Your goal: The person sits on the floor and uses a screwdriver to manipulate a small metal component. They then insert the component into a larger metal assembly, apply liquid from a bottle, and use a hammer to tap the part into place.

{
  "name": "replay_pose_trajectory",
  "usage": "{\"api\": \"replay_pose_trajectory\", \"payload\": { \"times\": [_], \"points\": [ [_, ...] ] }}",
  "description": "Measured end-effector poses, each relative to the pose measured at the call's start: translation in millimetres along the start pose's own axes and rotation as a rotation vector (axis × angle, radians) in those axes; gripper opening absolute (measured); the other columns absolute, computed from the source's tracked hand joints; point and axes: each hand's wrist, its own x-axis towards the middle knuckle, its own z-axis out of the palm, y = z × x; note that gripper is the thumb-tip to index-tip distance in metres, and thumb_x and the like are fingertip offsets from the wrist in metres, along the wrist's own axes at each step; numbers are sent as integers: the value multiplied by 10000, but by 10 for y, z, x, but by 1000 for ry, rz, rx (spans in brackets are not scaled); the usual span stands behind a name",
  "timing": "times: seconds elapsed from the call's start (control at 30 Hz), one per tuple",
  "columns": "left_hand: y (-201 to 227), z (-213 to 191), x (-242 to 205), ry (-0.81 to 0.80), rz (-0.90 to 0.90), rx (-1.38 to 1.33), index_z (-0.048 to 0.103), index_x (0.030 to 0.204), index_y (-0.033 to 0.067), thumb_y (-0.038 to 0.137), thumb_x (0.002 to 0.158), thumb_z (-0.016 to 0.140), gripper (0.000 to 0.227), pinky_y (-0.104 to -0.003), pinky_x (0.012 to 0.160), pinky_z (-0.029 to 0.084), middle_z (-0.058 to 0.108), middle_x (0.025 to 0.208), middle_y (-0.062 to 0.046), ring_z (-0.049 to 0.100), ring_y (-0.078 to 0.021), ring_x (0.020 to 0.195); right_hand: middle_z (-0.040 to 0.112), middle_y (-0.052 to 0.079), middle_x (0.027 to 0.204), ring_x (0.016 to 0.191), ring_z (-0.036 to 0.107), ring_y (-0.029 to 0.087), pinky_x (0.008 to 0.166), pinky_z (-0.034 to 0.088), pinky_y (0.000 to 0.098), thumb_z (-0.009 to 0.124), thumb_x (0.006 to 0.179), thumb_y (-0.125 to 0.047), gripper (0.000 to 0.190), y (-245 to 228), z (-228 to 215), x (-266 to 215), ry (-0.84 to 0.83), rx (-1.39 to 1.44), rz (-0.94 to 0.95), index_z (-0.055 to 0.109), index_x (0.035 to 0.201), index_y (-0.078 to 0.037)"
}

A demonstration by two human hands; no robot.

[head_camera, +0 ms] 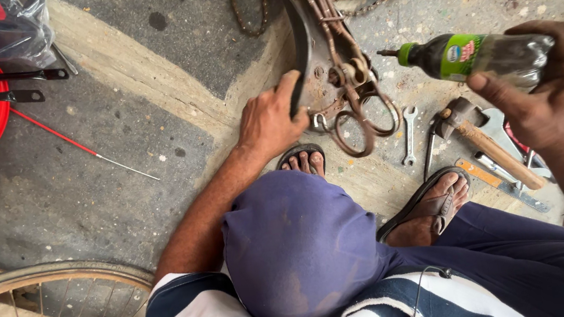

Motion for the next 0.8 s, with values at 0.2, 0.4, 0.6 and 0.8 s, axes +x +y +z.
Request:
{"api": "replay_pose_trajectory", "payload": {
  "times": [0.2,0.4,0.6,0.8],
  "points": [
    [-331,191,-165,58,-79,124,407,1440,7,74,894,703,625,-431,592,620,715,769,-200,729,-300,648,712,178,1187,1070,750,256,880,660,332,883,934,-347,546,-8,187,-27,-39,7,-6,580,1269,-40],
    [-453,279,-163,20,-142,87,379,1452,7,31,909,693,627,-434,596,630,709,749,-198,743,-320,656,745,189,1137,1013,778,246,890,673,328,899,998,-290,526,-76,394,-24,-137,-57,-181,579,1288,9],
    [-457,277,-154,12,-135,67,373,1448,12,27,917,689,618,-433,577,626,704,742,-191,741,-312,641,744,193,1106,959,777,248,818,662,315,887,993,-280,542,-272,470,13,-179,-116,-183,584,1328,20],
    [-389,214,-170,9,-132,66,377,1439,45,65,932,689,596,-473,588,609,699,726,-189,731,-340,646,722,171,1010,873,743,273,759,619,373,924,877,-342,594,-356,464,26,-161,-382,-298,645,1249,27]
  ]
}}
